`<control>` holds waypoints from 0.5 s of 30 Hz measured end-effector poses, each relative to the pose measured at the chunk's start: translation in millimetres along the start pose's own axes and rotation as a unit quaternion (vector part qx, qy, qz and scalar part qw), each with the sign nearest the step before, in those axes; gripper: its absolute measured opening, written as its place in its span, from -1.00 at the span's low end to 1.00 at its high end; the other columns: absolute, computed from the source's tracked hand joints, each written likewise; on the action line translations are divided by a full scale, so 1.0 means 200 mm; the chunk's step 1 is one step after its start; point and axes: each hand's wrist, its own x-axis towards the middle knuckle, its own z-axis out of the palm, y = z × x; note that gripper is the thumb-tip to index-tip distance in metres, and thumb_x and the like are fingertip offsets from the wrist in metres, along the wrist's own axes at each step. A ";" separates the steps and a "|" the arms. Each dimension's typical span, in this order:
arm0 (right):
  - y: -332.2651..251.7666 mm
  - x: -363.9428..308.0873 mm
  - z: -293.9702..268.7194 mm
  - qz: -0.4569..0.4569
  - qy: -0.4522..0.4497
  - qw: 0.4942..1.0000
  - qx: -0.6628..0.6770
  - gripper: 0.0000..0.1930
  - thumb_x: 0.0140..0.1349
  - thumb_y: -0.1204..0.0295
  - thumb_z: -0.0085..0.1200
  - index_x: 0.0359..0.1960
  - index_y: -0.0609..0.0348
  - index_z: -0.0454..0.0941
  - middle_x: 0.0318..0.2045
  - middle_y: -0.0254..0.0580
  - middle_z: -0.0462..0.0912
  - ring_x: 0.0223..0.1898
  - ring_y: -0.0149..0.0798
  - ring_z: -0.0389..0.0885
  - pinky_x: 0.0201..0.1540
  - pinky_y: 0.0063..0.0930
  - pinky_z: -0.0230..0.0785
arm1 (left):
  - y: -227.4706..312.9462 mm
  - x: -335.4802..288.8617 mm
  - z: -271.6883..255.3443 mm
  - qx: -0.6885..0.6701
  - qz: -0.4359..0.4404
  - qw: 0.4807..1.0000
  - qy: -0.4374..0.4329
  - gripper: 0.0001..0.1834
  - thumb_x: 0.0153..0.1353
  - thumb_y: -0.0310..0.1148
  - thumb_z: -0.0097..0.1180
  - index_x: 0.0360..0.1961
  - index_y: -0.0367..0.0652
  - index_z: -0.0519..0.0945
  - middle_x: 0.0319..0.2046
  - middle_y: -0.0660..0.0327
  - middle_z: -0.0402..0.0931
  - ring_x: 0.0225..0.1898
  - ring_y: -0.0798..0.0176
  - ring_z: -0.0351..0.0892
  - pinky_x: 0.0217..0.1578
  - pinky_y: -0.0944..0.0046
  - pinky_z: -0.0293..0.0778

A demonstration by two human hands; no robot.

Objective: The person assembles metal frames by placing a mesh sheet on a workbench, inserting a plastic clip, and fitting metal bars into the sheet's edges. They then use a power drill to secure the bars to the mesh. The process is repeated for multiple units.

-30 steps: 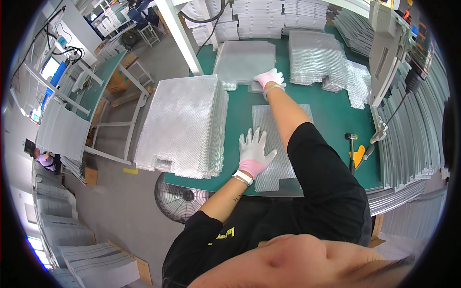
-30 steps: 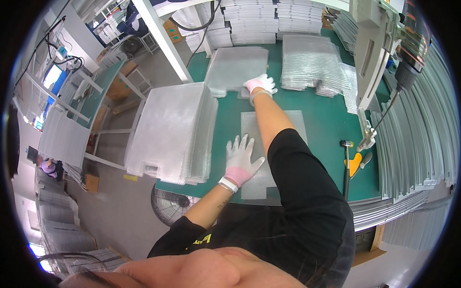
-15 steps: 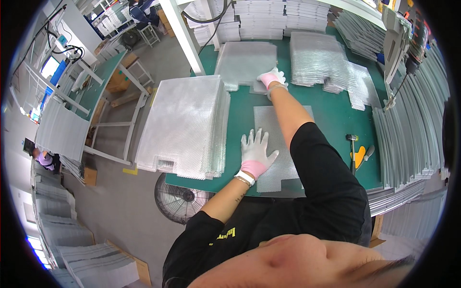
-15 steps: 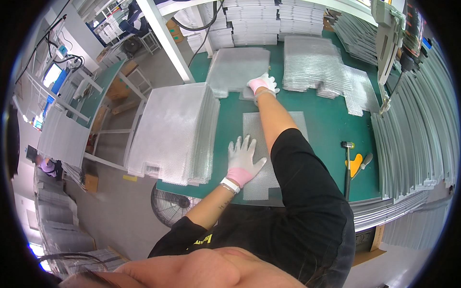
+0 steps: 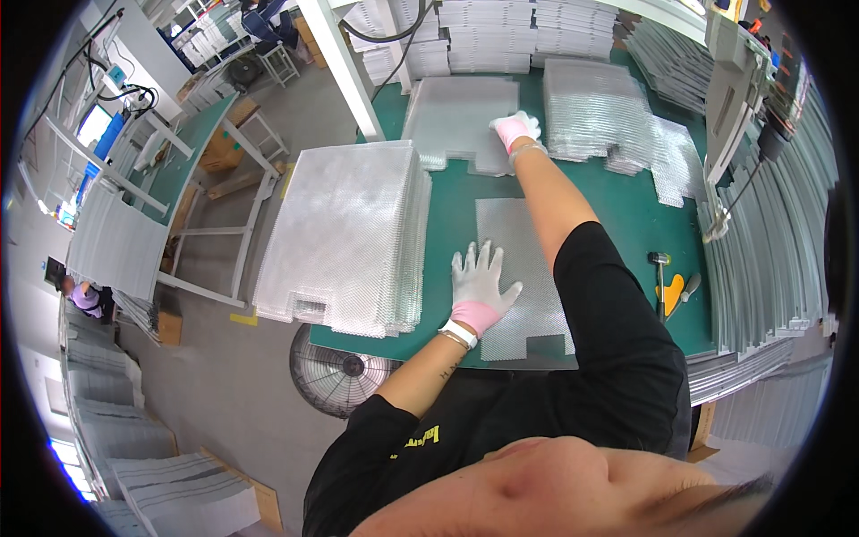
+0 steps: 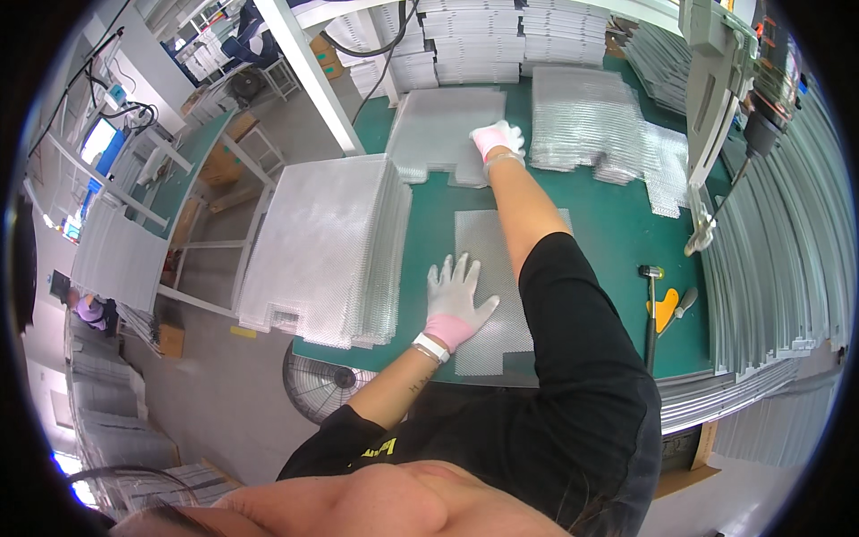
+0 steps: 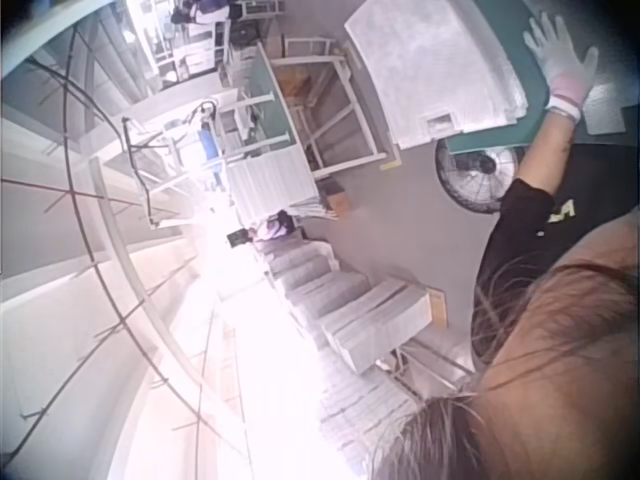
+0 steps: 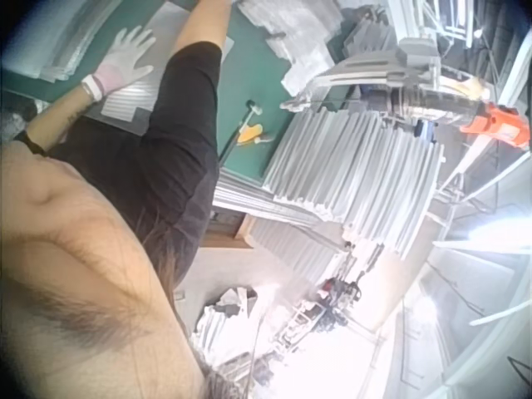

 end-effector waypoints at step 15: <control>0.09 -0.42 -0.70 -0.499 0.048 0.770 0.394 -0.50 0.26 0.52 0.08 0.28 0.21 0.45 0.20 -0.09 0.55 0.23 -0.27 0.48 0.32 -0.39 0.26 | -0.05 0.03 0.08 -0.166 0.010 0.978 0.128 -0.13 0.28 0.12 0.01 0.44 -0.25 0.19 0.46 -0.12 0.05 0.50 -0.22 -0.07 0.47 -0.16 -0.20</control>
